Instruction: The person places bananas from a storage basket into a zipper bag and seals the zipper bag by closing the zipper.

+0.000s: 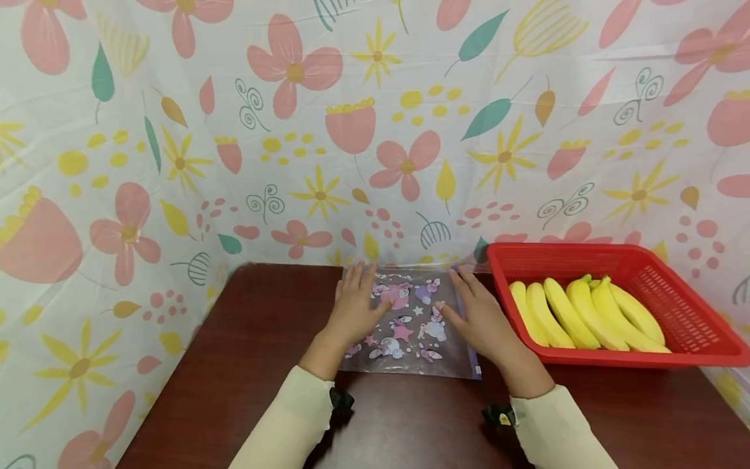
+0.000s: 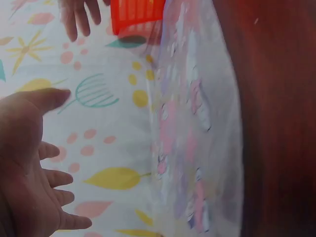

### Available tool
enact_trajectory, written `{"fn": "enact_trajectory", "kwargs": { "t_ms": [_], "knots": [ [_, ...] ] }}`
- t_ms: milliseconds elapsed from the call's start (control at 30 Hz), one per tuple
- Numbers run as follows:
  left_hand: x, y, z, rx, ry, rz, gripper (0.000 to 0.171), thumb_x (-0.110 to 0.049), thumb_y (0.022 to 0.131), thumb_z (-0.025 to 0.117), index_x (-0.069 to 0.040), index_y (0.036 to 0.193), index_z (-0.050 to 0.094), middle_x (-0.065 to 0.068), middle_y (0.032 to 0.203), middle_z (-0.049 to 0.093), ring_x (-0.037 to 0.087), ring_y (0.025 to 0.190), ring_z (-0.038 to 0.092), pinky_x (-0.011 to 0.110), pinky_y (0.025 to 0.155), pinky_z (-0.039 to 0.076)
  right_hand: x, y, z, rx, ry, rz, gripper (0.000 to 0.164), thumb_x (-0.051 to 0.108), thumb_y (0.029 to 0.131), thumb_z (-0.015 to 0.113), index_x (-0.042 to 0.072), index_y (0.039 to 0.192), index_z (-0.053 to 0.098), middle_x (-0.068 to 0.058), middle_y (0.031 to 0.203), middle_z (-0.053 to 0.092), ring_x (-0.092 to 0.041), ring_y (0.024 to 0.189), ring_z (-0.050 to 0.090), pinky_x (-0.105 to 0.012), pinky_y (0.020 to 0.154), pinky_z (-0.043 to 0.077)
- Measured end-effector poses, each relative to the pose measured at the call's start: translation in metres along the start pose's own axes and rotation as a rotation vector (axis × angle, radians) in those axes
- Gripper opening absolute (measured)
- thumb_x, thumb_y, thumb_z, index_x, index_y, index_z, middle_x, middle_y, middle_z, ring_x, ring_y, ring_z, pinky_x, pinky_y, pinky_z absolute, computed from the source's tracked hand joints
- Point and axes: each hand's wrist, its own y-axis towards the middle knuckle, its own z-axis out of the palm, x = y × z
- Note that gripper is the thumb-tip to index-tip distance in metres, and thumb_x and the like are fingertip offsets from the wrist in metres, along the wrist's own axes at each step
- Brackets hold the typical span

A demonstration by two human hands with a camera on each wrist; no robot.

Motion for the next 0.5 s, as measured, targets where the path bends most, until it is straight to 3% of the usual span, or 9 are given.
{"fn": "enact_trajectory", "kwargs": {
  "t_ms": [233,500],
  "knots": [
    [-0.006,-0.006,0.007,-0.012,-0.085,0.034,0.07,-0.033,0.091,0.063,-0.009,0.15,0.034,0.016,0.154,0.032,0.036,0.145,0.028,0.059,0.114,0.03,-0.002,-0.002,-0.002,0.026,-0.01,0.016,0.08,0.054,0.09,0.058,0.013,0.153,0.029,-0.018,0.158,0.026,-0.041,0.142,0.031,-0.061,0.107,0.037],
    [-0.012,-0.01,0.012,0.026,-0.099,0.063,0.054,-0.028,0.093,0.06,-0.006,0.141,0.048,0.017,0.143,0.046,0.036,0.135,0.042,0.051,0.112,0.036,-0.004,-0.005,0.002,0.066,0.001,0.074,0.075,0.048,0.091,0.06,0.006,0.148,0.036,-0.022,0.151,0.034,-0.042,0.137,0.037,-0.061,0.104,0.04]
  ]
}}
